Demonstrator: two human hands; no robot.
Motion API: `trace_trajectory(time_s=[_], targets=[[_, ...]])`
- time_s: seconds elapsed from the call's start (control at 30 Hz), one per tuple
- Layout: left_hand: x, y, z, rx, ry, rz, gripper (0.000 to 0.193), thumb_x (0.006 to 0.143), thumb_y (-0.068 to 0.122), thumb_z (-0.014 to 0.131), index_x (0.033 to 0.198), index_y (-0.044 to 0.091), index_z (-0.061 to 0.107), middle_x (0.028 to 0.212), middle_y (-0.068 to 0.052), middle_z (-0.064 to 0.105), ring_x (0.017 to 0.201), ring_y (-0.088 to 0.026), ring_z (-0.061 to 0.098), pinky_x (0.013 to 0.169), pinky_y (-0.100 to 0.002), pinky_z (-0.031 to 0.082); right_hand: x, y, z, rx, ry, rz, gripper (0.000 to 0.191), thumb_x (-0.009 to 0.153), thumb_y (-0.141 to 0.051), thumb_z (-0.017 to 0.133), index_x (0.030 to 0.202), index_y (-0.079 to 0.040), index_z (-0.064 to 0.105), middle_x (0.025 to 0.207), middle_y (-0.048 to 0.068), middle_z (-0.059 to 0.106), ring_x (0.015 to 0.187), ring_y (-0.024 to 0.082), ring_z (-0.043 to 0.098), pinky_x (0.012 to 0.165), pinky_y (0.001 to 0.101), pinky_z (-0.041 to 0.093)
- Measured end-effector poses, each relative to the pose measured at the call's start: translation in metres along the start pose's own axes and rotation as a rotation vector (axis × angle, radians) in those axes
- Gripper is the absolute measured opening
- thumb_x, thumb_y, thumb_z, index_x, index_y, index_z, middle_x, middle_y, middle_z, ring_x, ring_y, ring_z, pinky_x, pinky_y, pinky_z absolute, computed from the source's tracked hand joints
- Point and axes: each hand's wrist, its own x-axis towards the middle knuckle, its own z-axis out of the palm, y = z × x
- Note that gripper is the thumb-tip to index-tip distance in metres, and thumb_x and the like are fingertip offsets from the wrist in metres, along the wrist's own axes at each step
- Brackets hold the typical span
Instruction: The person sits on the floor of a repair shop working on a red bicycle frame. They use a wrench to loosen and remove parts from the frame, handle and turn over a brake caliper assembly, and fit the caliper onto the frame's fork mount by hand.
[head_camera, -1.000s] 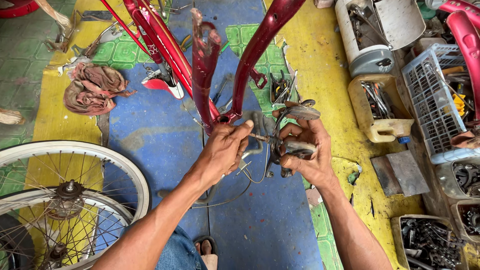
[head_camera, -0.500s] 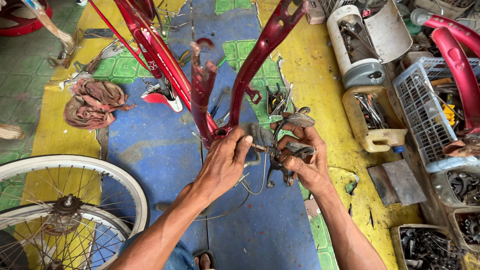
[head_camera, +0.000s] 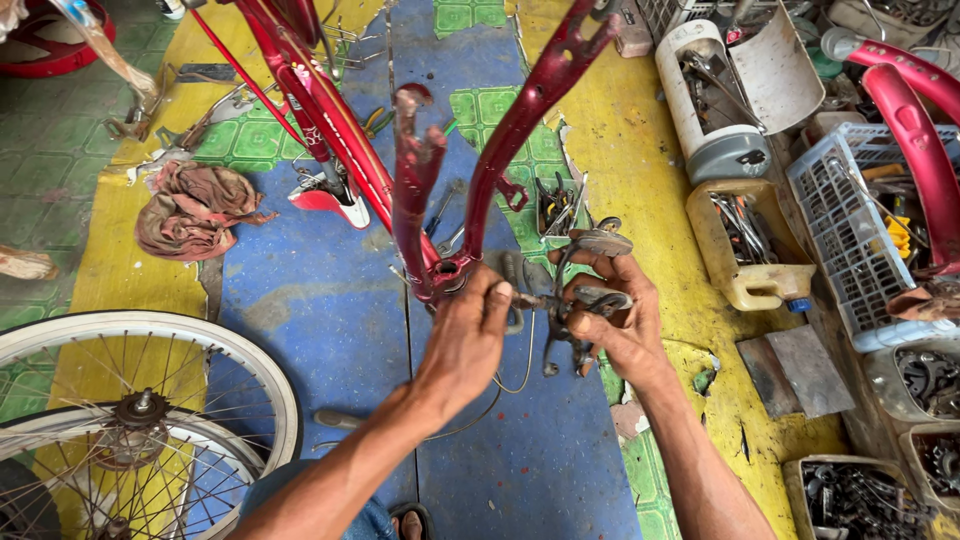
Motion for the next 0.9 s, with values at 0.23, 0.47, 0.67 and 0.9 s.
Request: trace_trajectory(time_s=[0.23,0.47,0.67,0.9], targets=[[0.002,-0.012,0.005,-0.167,-0.139,-0.377,0.052,0.109,0.044,0.045,0.079,0.002,0.052,0.053,-0.008,0.041,0.038,-0.016,0.046,0.038,-0.036,0.037,0.000,-0.002,-0.009,-0.056,-0.042,0.080,0.097,0.072,-0.037,0.091,0.149,0.002,0.046,0.134,0.016,0.065,0.089,0.013,0.062,0.074,0.0273,0.054],[0.005,-0.006,0.003,-0.408,-0.092,-0.349,0.034,0.105,0.037,0.049,0.092,0.005,0.053,0.062,-0.001,0.054,0.039,-0.009,0.049,0.035,-0.029,0.040,0.002,-0.007,-0.005,-0.004,-0.005,0.145,0.097,0.069,-0.036,0.090,0.147,-0.001,0.045,0.134,0.014,0.064,0.087,0.013,0.065,0.057,0.0283,0.060],[0.007,-0.005,0.002,-0.339,-0.057,-0.195,0.019,0.102,0.023,0.053,0.097,0.005,0.054,0.066,0.002,0.056,0.042,-0.008,0.051,0.037,-0.029,0.043,0.003,-0.007,-0.005,0.003,0.002,0.118,0.095,0.073,-0.034,0.090,0.149,0.000,0.045,0.137,0.014,0.063,0.090,0.012,0.064,0.068,0.0259,0.058],[0.010,-0.012,0.002,-0.311,-0.094,-0.256,0.042,0.106,0.036,0.052,0.079,0.004,0.055,0.056,0.001,0.046,0.041,-0.007,0.046,0.036,-0.028,0.040,0.003,-0.010,-0.004,-0.019,-0.004,0.143,0.096,0.069,-0.037,0.089,0.146,-0.002,0.045,0.134,0.015,0.064,0.085,0.012,0.065,0.051,0.0258,0.059]])
